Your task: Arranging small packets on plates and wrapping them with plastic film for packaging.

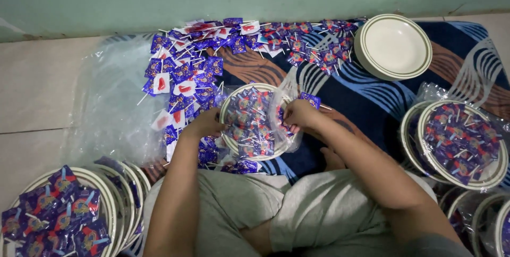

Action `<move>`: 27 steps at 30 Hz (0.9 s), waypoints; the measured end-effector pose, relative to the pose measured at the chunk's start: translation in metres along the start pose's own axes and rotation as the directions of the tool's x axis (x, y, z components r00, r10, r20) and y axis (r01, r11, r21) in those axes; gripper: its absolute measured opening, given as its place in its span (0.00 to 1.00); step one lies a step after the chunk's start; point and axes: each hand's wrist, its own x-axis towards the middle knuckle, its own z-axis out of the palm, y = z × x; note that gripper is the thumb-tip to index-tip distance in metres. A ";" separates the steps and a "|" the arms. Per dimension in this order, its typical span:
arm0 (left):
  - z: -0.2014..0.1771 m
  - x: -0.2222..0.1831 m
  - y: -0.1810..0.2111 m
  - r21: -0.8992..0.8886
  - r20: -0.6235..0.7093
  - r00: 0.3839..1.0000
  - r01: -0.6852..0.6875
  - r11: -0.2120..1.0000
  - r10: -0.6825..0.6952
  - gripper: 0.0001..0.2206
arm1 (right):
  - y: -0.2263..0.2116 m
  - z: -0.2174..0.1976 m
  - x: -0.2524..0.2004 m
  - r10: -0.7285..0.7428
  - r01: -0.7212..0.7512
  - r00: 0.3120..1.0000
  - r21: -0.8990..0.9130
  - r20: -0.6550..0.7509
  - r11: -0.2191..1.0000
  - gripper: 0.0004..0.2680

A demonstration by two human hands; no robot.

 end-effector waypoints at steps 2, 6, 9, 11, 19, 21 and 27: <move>0.001 -0.003 0.005 -0.001 0.001 1.000 0.005 1.000 -0.005 0.28 | 0.007 -0.005 0.011 0.014 -0.014 1.000 -0.095 0.004 0.995 0.07; 0.002 -0.001 0.001 0.014 -0.002 1.000 -0.011 1.000 0.011 0.27 | 0.008 -0.025 0.012 0.051 -0.056 0.997 -0.082 -0.063 0.995 0.07; 0.003 -0.009 0.008 -0.021 0.009 1.000 0.002 1.000 -0.001 0.28 | 0.012 -0.032 0.009 0.068 -0.062 0.997 0.116 -0.049 0.991 0.08; 0.002 -0.010 0.010 -0.015 0.013 1.000 0.009 1.000 -0.009 0.28 | 0.017 -0.020 0.010 0.099 -0.103 0.995 0.211 0.029 0.972 0.10; 0.001 -0.003 0.001 0.004 0.008 1.000 0.002 1.000 -0.003 0.28 | -0.014 -0.011 -0.004 0.023 -0.036 0.998 0.246 0.057 0.969 0.08; 0.003 0.001 -0.002 0.003 0.009 1.000 -0.022 1.000 0.022 0.29 | -0.018 -0.030 -0.010 -0.118 0.085 0.969 -0.154 -0.216 0.984 0.07; 0.001 -0.008 0.005 0.018 0.007 1.000 -0.006 1.000 0.006 0.31 | 0.106 -0.100 0.071 -0.296 -0.154 0.679 -0.524 -0.672 0.838 0.10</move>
